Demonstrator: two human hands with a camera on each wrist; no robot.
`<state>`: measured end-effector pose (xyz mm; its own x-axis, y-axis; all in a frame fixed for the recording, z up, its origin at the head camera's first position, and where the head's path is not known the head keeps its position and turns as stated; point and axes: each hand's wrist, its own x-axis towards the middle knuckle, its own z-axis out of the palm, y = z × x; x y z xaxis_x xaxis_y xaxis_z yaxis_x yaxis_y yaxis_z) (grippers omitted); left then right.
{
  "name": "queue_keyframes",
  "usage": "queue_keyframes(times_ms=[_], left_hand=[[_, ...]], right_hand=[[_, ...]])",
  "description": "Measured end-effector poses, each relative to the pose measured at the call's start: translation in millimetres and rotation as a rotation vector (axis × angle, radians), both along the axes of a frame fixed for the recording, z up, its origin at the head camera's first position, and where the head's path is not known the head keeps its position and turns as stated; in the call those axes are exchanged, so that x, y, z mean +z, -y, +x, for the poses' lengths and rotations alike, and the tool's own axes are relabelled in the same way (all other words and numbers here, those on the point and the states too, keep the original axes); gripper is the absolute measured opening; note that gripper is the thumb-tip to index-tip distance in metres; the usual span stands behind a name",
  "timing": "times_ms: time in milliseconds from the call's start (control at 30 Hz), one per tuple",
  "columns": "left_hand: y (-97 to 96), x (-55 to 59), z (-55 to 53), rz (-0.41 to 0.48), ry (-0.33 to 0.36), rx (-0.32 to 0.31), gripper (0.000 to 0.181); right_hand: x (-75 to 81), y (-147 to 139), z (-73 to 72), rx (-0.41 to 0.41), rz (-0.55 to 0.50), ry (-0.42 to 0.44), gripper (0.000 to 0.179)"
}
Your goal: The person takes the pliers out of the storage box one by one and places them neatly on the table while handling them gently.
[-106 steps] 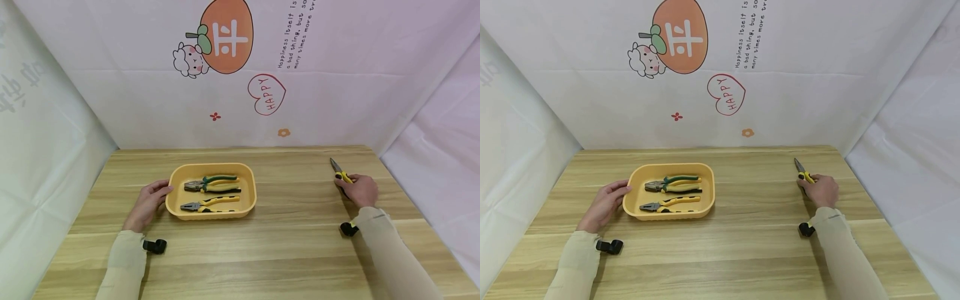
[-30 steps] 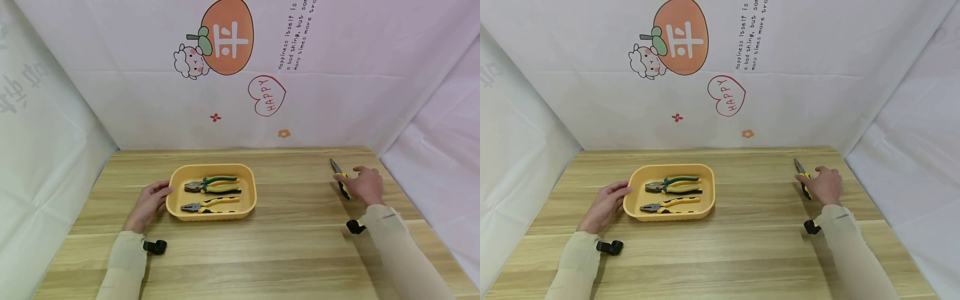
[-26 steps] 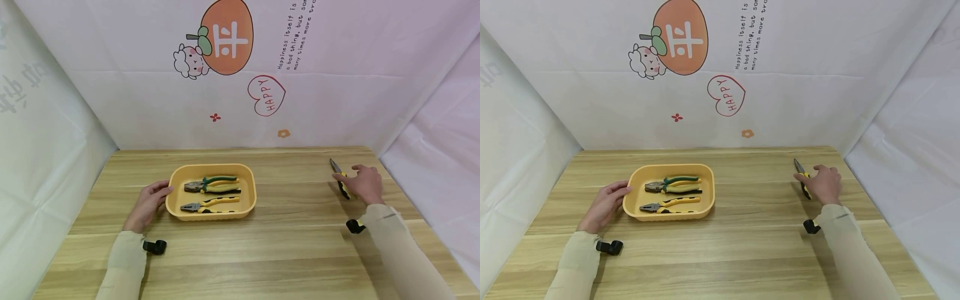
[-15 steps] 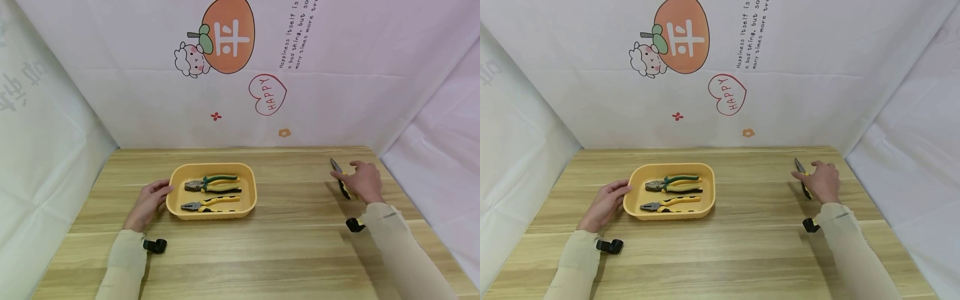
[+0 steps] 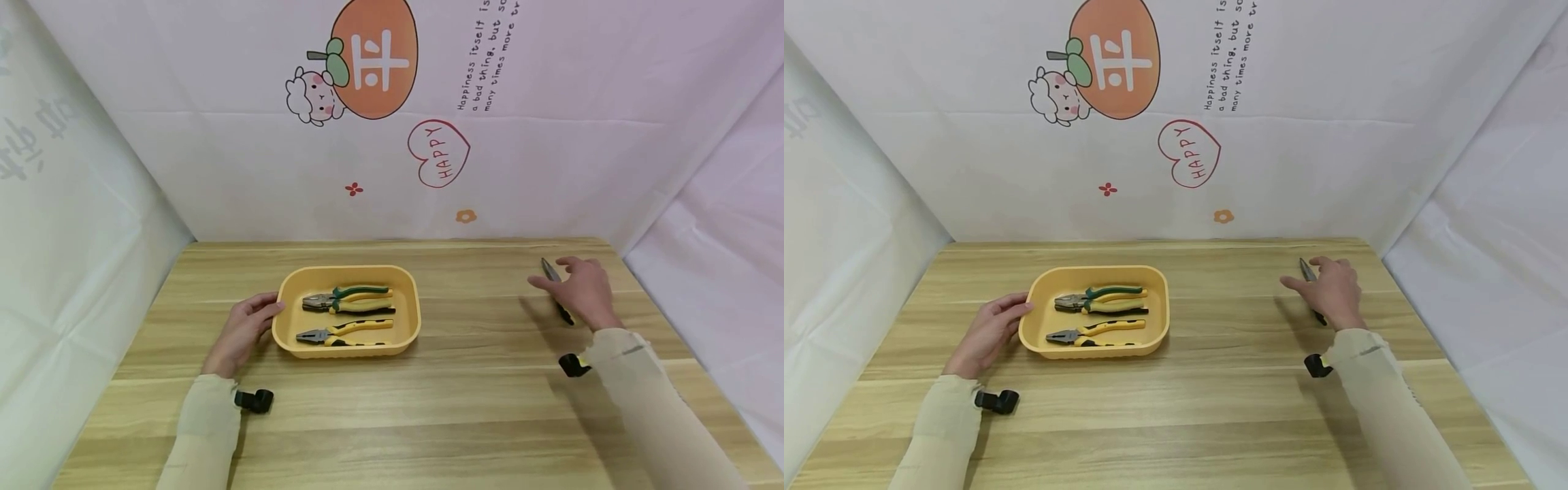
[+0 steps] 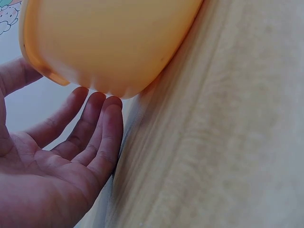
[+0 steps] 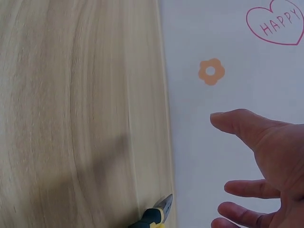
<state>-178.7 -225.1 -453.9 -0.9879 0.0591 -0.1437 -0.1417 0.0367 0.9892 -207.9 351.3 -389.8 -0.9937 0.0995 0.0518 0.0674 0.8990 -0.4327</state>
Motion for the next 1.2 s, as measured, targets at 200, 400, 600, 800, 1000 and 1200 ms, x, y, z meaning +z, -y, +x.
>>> queue_keyframes(times_ms=[200, 400, 600, 800, 1000, 1200], left_hand=[[0.7, -0.4, -0.4, 0.0, -0.002, -0.005, 0.054], [0.6, -0.9, -0.6, 0.005, -0.001, 0.0, 0.054], [0.6, -0.2, -0.3, 0.009, 0.001, 0.0, 0.054], [1.2, -1.5, -0.7, 0.008, -0.002, 0.0, 0.054], [1.9, -4.7, -2.4, 0.0, -0.004, -0.005, 0.055], [1.7, -5.0, -2.7, -0.012, 0.001, -0.001, 0.054]], right_hand=[[4.3, 9.2, -0.8, 0.026, -0.02, -0.004, 0.087], [7.6, 20.2, -1.0, 0.073, -0.043, -0.026, 0.08], [13.3, 30.9, 0.1, 0.1, -0.064, -0.008, 0.075], [17.0, 39.6, 0.7, 0.124, -0.067, -0.009, 0.061], [19.4, 48.8, 1.6, 0.124, -0.085, -0.003, 0.055], [23.7, 58.2, 2.5, 0.139, -0.088, 0.003, 0.055]])
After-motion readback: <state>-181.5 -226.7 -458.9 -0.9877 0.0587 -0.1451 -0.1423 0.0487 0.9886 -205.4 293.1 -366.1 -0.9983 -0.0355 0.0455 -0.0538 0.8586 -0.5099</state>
